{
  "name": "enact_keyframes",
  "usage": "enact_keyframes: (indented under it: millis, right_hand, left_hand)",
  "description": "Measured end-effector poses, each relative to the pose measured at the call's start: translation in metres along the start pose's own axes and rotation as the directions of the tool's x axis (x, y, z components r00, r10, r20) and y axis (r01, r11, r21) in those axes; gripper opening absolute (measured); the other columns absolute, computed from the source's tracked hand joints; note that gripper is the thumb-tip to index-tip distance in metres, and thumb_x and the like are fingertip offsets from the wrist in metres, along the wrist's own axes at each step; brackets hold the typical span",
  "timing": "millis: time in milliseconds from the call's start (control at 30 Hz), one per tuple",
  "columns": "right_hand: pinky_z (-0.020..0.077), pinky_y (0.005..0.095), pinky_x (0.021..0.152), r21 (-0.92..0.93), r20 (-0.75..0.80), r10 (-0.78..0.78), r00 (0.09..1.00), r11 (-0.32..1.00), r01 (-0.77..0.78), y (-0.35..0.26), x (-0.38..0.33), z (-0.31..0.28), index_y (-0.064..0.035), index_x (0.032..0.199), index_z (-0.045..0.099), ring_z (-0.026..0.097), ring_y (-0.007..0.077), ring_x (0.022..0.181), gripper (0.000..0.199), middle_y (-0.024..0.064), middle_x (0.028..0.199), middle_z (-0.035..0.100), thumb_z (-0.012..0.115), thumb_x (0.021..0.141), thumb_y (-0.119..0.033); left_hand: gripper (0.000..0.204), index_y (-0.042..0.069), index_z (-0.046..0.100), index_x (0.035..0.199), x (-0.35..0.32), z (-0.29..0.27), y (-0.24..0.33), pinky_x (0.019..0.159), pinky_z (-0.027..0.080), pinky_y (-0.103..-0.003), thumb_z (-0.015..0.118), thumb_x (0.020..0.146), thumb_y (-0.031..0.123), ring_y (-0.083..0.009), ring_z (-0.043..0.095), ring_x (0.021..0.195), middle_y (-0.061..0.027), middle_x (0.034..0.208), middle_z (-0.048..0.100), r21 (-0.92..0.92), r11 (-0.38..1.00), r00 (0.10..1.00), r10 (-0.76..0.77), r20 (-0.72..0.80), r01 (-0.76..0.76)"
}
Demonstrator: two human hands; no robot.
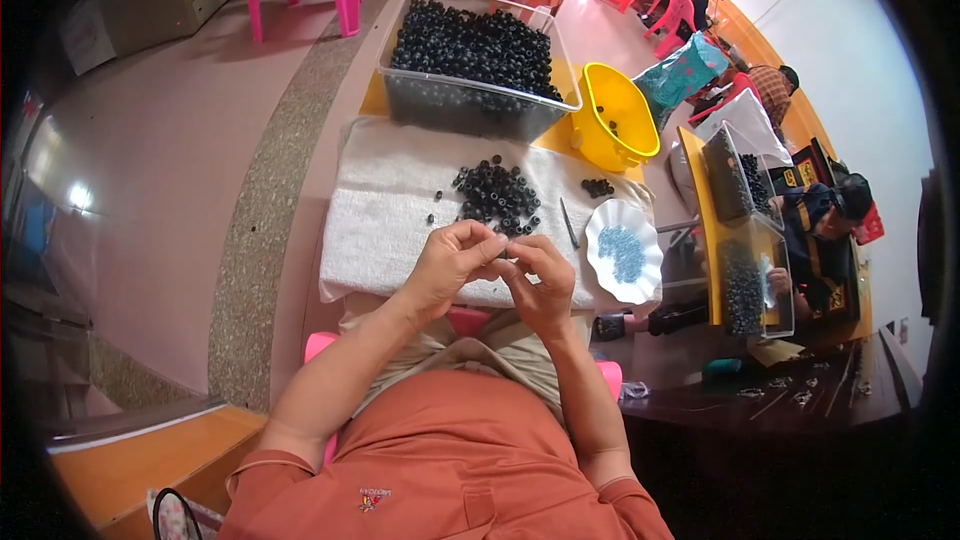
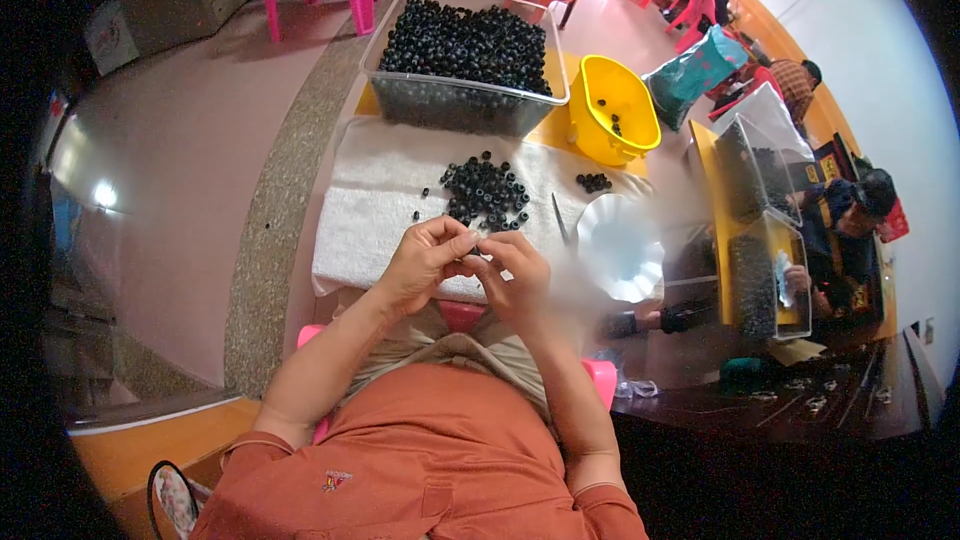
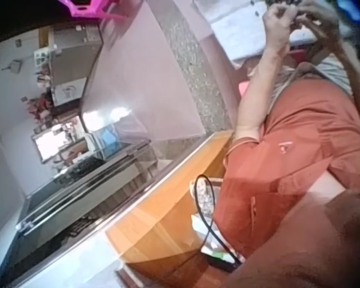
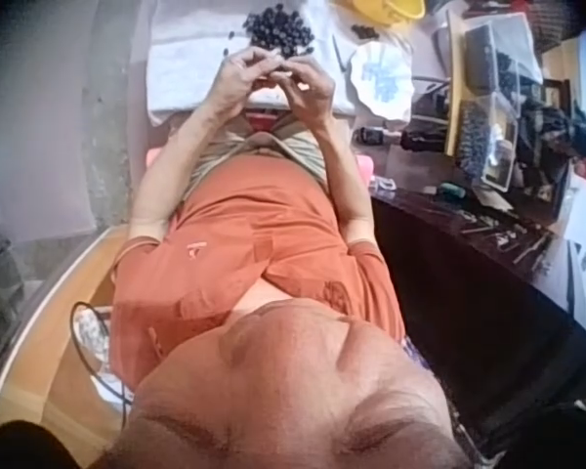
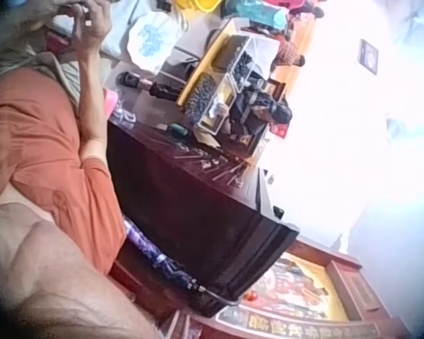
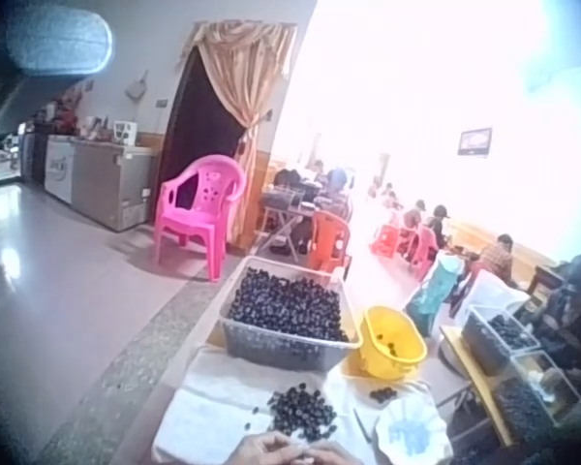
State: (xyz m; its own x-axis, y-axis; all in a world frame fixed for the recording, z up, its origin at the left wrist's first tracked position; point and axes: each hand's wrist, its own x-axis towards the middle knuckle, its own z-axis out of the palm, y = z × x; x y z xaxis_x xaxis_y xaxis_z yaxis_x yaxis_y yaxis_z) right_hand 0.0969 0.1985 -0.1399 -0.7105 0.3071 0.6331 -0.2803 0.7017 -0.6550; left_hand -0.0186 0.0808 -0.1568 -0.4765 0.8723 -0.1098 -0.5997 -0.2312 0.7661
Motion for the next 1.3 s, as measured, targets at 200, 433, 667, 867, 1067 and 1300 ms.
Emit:
enact_keyframes:
  millis: [200, 433, 667, 867, 1067, 1300]
  right_hand:
    - [0.0518, 0.0254, 0.059, 0.002, 0.024, 0.062, 0.998, 0.998, -0.062, -0.004, -0.002, -0.003, -0.0008, 0.101, 0.063, 0.063, 0.0174, 0.070, 0.025, 0.0126, 0.094, 0.063, 0.073, 0.079, 0.004]
    - [0.0519, 0.0254, 0.058, -0.025, 0.003, 0.074, 0.997, 0.997, -0.074, -0.005, -0.007, -0.005, -0.0013, 0.100, 0.065, 0.063, 0.0171, 0.070, 0.025, 0.0121, 0.093, 0.062, 0.075, 0.077, 0.003]
    - [0.0515, 0.0259, 0.053, -0.059, -0.064, -0.007, 0.998, 0.998, 0.003, -0.001, -0.007, -0.001, -0.0013, 0.100, 0.066, 0.063, 0.0166, 0.068, 0.024, 0.0121, 0.092, 0.063, 0.074, 0.077, 0.004]
    - [0.0507, 0.0248, 0.056, -0.049, -0.072, 0.044, 0.996, 0.998, -0.047, 0.002, -0.020, -0.004, -0.0009, 0.101, 0.065, 0.063, 0.0172, 0.072, 0.028, 0.0126, 0.092, 0.064, 0.075, 0.076, 0.005]
    - [0.0516, 0.0294, 0.057, -0.364, -0.029, 0.048, 0.998, 0.930, -0.055, 0.011, -0.039, -0.056, -0.0051, 0.101, 0.066, 0.066, 0.0208, 0.070, 0.028, 0.0125, 0.092, 0.065, 0.074, 0.076, 0.003]
    - [0.0528, 0.0346, 0.069, -0.575, -0.078, 0.282, 0.956, 0.771, -0.274, 0.017, -0.051, -0.138, -0.0046, 0.101, 0.067, 0.066, 0.0291, 0.079, 0.024, 0.0133, 0.095, 0.066, 0.069, 0.078, 0.001]
  left_hand:
    - [0.009, 0.004, 0.062, 0.096, -0.002, 0.000, 0.006, 0.073, 0.057, -0.029, 0.066, 0.091, 0.010, -0.0155, 0.068, 0.081, -0.0058, 0.090, 0.066, -0.069, 0.996, 0.998, -0.050, 0.044, 0.053]
    - [0.008, 0.002, 0.063, 0.096, -0.002, 0.002, 0.002, 0.075, 0.058, -0.031, 0.065, 0.090, 0.007, -0.0167, 0.067, 0.082, -0.0076, 0.091, 0.066, -0.095, 0.993, 0.997, -0.064, 0.053, 0.069]
    - [0.010, 0.001, 0.062, 0.099, -0.004, 0.005, 0.006, 0.077, 0.058, -0.032, 0.064, 0.091, 0.006, -0.0164, 0.066, 0.083, -0.0076, 0.092, 0.066, -0.109, 0.992, 0.997, -0.054, 0.060, 0.060]
    - [0.009, 0.003, 0.063, 0.098, -0.001, 0.005, 0.001, 0.076, 0.057, -0.030, 0.065, 0.090, 0.007, -0.0128, 0.064, 0.079, -0.0048, 0.090, 0.066, -0.054, 0.997, 0.997, -0.061, 0.036, 0.063]
    - [0.011, 0.006, 0.065, 0.096, 0.000, 0.004, -0.002, 0.071, 0.054, -0.026, 0.070, 0.087, 0.011, -0.0102, 0.061, 0.073, -0.0018, 0.084, 0.065, 0.007, 0.998, 0.997, -0.058, -0.047, 0.058]
    - [0.011, 0.005, 0.065, 0.093, 0.000, 0.005, -0.007, 0.070, 0.054, -0.025, 0.072, 0.086, 0.009, -0.0098, 0.061, 0.072, -0.0021, 0.084, 0.065, 0.017, 0.997, 0.995, -0.075, -0.061, 0.076]
